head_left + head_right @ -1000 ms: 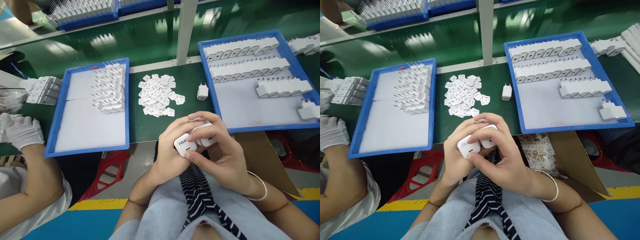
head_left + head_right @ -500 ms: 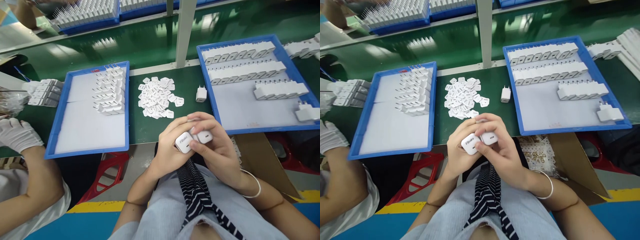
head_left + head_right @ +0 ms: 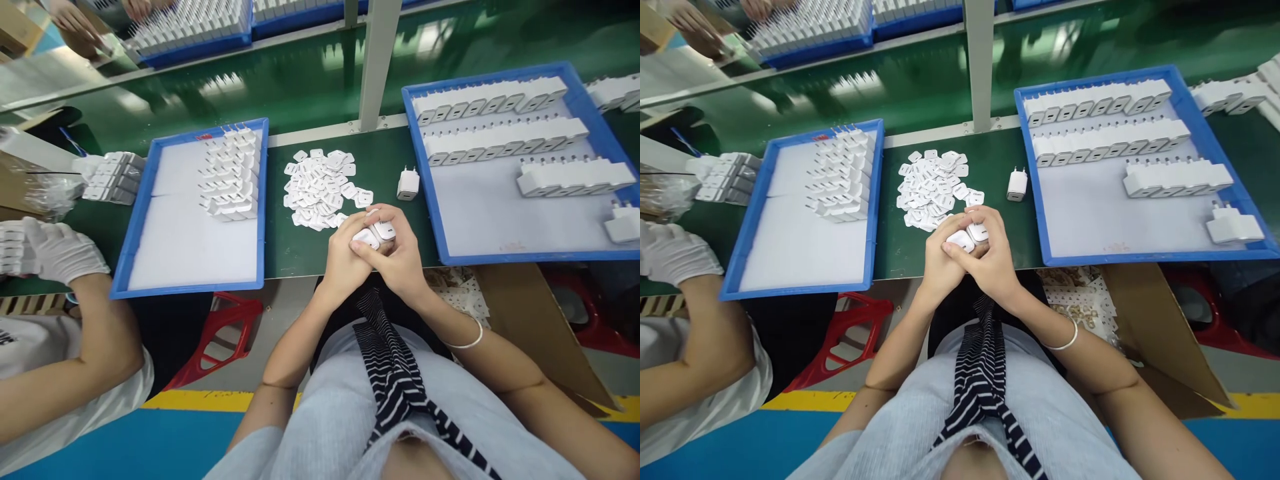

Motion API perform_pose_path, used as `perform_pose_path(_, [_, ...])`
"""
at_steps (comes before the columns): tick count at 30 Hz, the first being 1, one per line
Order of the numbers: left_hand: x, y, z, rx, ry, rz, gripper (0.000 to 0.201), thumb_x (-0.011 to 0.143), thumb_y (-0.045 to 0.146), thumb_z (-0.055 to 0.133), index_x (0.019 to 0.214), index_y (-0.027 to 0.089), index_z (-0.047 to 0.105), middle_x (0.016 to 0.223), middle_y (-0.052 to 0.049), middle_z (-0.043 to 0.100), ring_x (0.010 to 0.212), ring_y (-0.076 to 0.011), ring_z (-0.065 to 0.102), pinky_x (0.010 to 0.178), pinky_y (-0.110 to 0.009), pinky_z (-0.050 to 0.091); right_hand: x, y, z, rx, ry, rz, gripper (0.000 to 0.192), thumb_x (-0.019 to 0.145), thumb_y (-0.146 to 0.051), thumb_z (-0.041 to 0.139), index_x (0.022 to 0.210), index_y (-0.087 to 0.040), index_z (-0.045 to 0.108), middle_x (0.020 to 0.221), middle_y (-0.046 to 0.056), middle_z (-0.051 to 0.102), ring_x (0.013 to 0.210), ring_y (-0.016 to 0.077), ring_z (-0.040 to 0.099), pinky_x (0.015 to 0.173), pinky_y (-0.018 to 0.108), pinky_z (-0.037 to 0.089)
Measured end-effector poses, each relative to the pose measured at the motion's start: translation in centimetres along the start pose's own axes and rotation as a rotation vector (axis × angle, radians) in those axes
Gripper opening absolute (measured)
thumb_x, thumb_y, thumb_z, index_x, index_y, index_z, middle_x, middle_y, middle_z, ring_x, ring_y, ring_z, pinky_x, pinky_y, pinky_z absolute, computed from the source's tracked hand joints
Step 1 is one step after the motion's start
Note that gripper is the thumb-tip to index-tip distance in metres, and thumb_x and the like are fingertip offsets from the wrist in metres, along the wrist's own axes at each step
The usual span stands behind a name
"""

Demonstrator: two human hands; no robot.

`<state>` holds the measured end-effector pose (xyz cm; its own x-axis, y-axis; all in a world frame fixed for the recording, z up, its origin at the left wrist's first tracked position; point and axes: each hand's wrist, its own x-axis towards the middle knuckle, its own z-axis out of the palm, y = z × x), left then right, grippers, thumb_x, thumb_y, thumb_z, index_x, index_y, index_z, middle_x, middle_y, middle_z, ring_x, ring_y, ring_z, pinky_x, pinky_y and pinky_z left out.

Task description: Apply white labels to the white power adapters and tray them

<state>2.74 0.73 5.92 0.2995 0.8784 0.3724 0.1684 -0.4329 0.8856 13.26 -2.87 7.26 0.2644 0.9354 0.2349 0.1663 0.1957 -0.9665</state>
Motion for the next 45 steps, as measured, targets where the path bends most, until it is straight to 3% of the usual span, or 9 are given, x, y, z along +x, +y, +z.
perform_pose_path(8, [-1.8,1.6,-2.7,-0.111,-0.011,-0.037,0.036,0.077,0.033,0.083,0.109,0.019,0.074,0.115,-0.012,0.074,0.11,-0.0226,0.069,0.097,-0.037,0.055,-0.7,-0.7,-3.1,0.417,-0.429,0.136,0.047,0.093,-0.031,0.067,0.137,-0.031,0.052,0.145,0.005,0.053,0.131,0.0216,0.053,0.107,0.039,0.049])
perform_pose_path(15, [-3.0,3.9,-4.6,0.093,0.069,0.055,0.034,0.08,0.027,0.08,0.112,0.019,0.072,0.115,-0.01,0.074,0.109,-0.0201,0.069,0.097,-0.034,0.056,-2.4,0.0,-3.3,0.465,-0.321,0.241,0.049,0.089,-0.029,0.073,0.134,-0.033,0.054,0.146,0.006,0.051,0.135,0.0252,0.053,0.107,0.043,0.052])
perform_pose_path(19, [-3.0,4.9,-11.0,0.662,-0.011,-0.045,0.03,0.091,0.024,0.064,0.12,0.019,0.067,0.128,-0.011,0.069,0.116,-0.0227,0.067,0.1,-0.035,0.055,-3.4,2.0,-3.1,0.391,-0.26,0.328,0.034,0.091,-0.034,0.07,0.123,-0.03,0.061,0.135,0.007,0.06,0.128,0.0256,0.058,0.105,0.044,0.051])
perform_pose_path(22, [-2.0,5.1,-15.9,1.364,-0.344,-0.415,0.038,0.091,0.007,0.047,0.124,0.013,0.065,0.133,-0.019,0.063,0.114,-0.0306,0.068,0.092,-0.041,0.056,-3.9,3.6,-2.8,0.322,-0.305,0.416,0.029,0.09,-0.039,0.071,0.115,-0.027,0.065,0.126,0.007,0.065,0.122,0.0257,0.061,0.104,0.044,0.05])
perform_pose_path(24, [-1.0,4.2,-17.6,1.583,-0.576,-0.609,0.035,0.085,0.0,0.048,0.112,0.004,0.069,0.12,-0.026,0.066,0.107,-0.0359,0.07,0.086,-0.046,0.056,-4.0,4.2,-2.5,0.279,-0.343,0.433,0.028,0.087,-0.042,0.072,0.109,-0.025,0.068,0.12,0.008,0.067,0.117,0.0257,0.063,0.102,0.042,0.051])
perform_pose_path(29, [0.3,0.0,-16.2,1.702,-0.711,-0.729,0.032,0.075,0.0,0.06,0.105,-0.005,0.07,0.109,-0.033,0.068,0.108,-0.0481,0.066,0.092,-0.064,0.048,-3.8,4.3,-2.1,0.249,-0.366,0.399,0.028,0.084,-0.046,0.073,0.099,-0.022,0.072,0.113,0.009,0.07,0.111,0.0263,0.064,0.096,0.04,0.053])
perform_pose_path(33, [0.3,-1.2,-14.5,1.757,-0.771,-0.784,0.041,0.065,0.0,0.069,0.105,-0.009,0.07,0.111,-0.037,0.067,0.111,-0.0555,0.062,0.092,-0.069,0.045,-4.0,4.7,-2.6,0.291,-0.317,0.44,0.027,0.083,-0.046,0.074,0.098,-0.022,0.072,0.11,0.008,0.071,0.109,0.0257,0.064,0.1,0.041,0.05])
perform_pose_path(40, [3.4,2.7,-13.3,1.804,-0.795,-0.729,0.039,0.078,0.009,0.063,0.115,-0.001,0.069,0.13,-0.036,0.059,0.118,-0.0487,0.059,0.094,-0.062,0.044,-3.3,4.5,-3.1,0.363,-0.36,0.477,0.032,0.082,-0.049,0.075,0.098,-0.021,0.072,0.104,0.007,0.071,0.102,0.0246,0.065,0.096,0.04,0.053])
perform_pose_path(45, [3.9,7.2,-11.9,1.772,-0.812,-0.563,0.035,0.079,0.003,0.056,0.112,0.0,0.069,0.119,-0.03,0.064,0.108,-0.0405,0.066,0.09,-0.047,0.048,-3.7,4.7,-5.4,0.32,-0.431,0.447,0.027,0.089,-0.048,0.068,0.097,-0.022,0.069,0.09,0.004,0.069,0.085,0.0203,0.066,0.079,0.034,0.055])
